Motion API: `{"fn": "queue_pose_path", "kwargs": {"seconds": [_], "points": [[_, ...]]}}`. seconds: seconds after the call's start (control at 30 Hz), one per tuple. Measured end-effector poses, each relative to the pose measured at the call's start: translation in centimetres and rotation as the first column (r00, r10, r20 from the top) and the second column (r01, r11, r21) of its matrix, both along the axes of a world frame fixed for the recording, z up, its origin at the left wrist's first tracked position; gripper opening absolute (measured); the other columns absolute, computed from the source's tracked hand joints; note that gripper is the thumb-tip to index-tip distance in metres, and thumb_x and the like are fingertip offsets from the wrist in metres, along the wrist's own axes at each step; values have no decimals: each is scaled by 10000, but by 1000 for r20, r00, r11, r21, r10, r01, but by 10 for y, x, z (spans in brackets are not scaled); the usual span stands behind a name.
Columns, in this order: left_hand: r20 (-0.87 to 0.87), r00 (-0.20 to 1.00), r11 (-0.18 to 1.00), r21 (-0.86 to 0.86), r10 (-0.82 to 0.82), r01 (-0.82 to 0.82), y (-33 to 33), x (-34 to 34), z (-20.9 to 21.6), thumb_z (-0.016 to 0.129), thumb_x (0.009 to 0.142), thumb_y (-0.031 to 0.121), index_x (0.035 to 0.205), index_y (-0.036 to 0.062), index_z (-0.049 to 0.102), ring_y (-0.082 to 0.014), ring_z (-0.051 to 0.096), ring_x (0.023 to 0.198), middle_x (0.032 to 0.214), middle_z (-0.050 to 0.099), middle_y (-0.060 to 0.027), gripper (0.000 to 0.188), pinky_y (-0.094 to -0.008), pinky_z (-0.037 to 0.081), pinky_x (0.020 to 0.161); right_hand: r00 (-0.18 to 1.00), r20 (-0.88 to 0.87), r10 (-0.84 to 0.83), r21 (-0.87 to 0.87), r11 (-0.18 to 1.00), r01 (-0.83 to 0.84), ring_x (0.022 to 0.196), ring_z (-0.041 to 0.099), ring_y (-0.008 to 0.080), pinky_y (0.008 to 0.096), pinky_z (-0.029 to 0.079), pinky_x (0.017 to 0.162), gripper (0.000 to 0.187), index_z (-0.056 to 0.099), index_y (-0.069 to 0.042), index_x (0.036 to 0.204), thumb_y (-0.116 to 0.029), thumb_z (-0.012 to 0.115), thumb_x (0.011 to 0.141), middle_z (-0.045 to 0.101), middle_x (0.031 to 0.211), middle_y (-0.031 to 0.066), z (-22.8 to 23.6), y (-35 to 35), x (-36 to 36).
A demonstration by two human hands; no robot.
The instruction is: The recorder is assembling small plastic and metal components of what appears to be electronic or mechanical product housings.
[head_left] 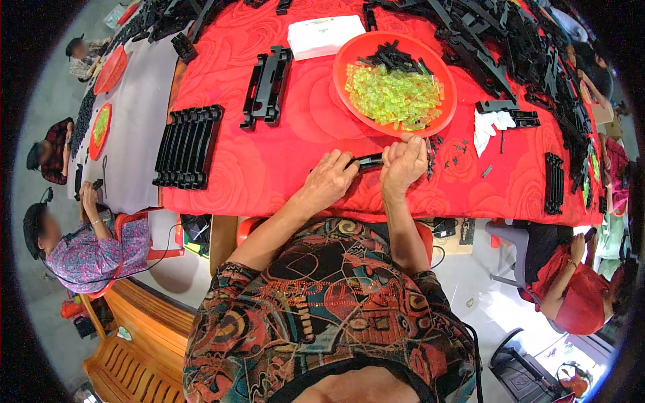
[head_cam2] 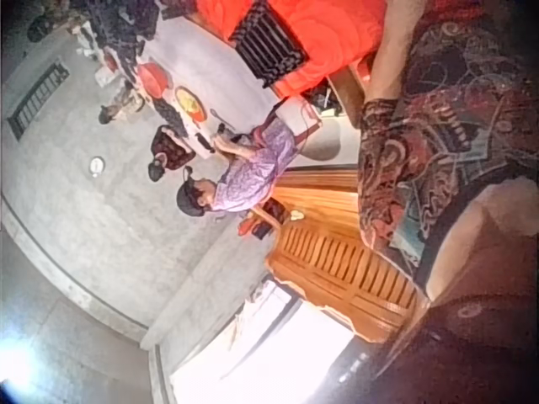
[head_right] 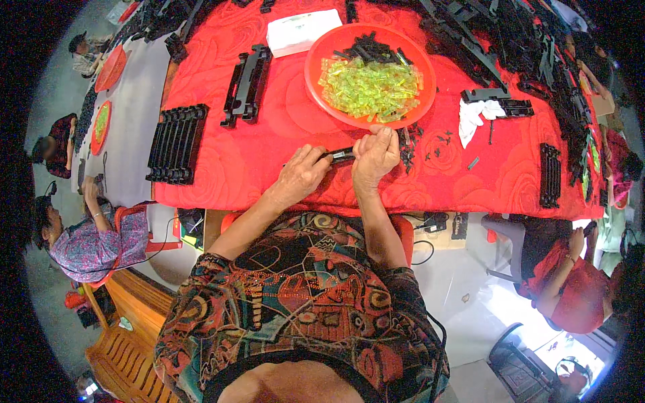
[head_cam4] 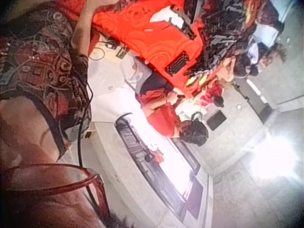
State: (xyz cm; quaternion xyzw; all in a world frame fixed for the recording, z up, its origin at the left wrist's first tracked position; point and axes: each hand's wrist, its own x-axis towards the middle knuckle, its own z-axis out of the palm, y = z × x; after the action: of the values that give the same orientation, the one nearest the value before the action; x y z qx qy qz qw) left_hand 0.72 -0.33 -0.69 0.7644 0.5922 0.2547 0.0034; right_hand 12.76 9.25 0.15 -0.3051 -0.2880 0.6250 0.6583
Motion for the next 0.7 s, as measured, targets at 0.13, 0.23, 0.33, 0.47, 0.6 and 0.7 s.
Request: {"fn": "queue_pose_path", "kwargs": {"seconds": [0.13,0.23,0.33,0.47,0.6,0.7], "points": [[-18,1000,1000,-27,-15,15,0,-3,0,636,768,65,978,-15,578,-316,539,887,1012,555,-161,232,-409,470,777,1000,-18,18,31,999,-17,376,233,52,238,221,347,274,486,7,857,-210,399,1000,263,489,-39,7,-2,-3],[-16,1000,1000,-24,-11,10,-1,-3,-2,653,762,69,966,-15,562,-332,545,896,1016,557,-175,239,-417,470,784,997,-62,46,35,998,-44,380,233,52,242,218,350,272,487,7,855,-206,400,999,262,492,-39,15,-3,-2],[47,999,1000,13,-3,2,-1,-2,-1,677,748,69,952,-15,549,-342,552,891,1010,561,-183,255,-421,469,784,994,-96,52,13,999,-51,382,229,52,242,218,351,273,490,8,851,-204,401,998,261,497,-41,17,-2,-2],[157,988,999,34,-4,-1,1,-4,-3,706,724,65,933,-15,535,-344,556,871,988,565,-181,282,-407,471,775,995,-77,58,16,998,-57,380,225,50,238,218,352,278,492,8,841,-204,403,997,264,503,-43,20,-2,-3],[180,983,996,70,42,-55,3,1,4,671,764,91,1059,12,555,-302,552,859,965,565,-146,327,-384,471,748,995,-51,86,40,996,-84,377,202,53,237,212,348,281,488,-5,866,-234,400,1003,218,502,-51,17,-4,-4],[82,996,999,33,38,-41,3,3,11,620,815,127,1167,63,562,-264,533,819,924,551,-107,363,-363,469,707,995,-52,88,56,995,-85,379,202,53,237,215,351,284,492,-1,864,-233,402,1002,218,503,-51,17,-5,-4]]}}
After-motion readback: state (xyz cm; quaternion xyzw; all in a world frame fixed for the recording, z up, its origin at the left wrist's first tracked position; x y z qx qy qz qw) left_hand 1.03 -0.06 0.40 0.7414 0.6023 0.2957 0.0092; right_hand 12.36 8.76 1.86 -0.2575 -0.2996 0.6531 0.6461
